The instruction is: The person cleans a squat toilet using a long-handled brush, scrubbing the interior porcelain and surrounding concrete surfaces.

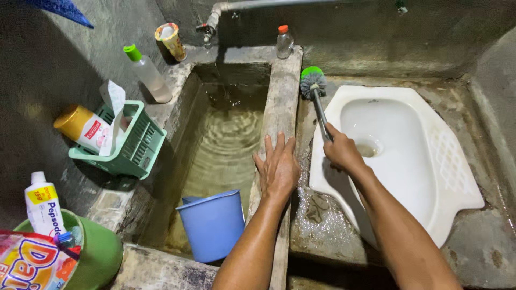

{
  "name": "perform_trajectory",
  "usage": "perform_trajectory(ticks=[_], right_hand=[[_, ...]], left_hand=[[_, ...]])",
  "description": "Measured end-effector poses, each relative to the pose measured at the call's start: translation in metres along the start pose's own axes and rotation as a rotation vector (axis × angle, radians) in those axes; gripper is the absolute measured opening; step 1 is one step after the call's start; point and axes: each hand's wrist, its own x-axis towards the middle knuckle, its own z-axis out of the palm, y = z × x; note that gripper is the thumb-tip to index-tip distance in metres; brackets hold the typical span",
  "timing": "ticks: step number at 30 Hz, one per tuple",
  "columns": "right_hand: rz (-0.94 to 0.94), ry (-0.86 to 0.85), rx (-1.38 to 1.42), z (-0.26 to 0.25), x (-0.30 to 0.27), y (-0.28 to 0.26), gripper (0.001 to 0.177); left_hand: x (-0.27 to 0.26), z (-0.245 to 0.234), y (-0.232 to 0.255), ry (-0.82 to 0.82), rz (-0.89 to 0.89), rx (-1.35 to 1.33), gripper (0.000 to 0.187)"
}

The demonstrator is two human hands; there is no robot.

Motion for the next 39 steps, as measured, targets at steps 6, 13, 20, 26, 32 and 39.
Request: perform_trajectory(ticks=[6, 13, 20, 26, 32, 39], right_hand=[[-0.003, -0.061, -0.104, 0.033, -0.024, 0.035, 0.068], [0.032, -0.146, -0.055, 0.057, -0.121, 0.093, 0.069], [0.013, -0.055, -0.090, 0.031, -0.022, 0.045, 0.070], [-0.076, -0.025, -0.089, 0.044, -0.055, 0.059, 0.065], [0.008, -0.130, -0.009, 0.054, -0.169, 0.096, 0.078], [0.009, -0.072, 0.004, 0.035, -0.098, 0.079, 0.066]], left_hand=[[0.002, 0.004, -0.002, -0.038, 0.001, -0.002, 0.047], [0.003, 0.011, -0.006, -0.021, -0.003, 0.034, 0.049], [0.001, 0.003, -0.002, -0.013, -0.002, 0.044, 0.046], [0.002, 0.005, -0.003, 0.000, 0.003, 0.029, 0.047], [0.000, 0.009, -0.006, 0.011, 0.029, 0.051, 0.047], [-0.002, 0.008, -0.007, 0.046, 0.041, 0.080, 0.047]])
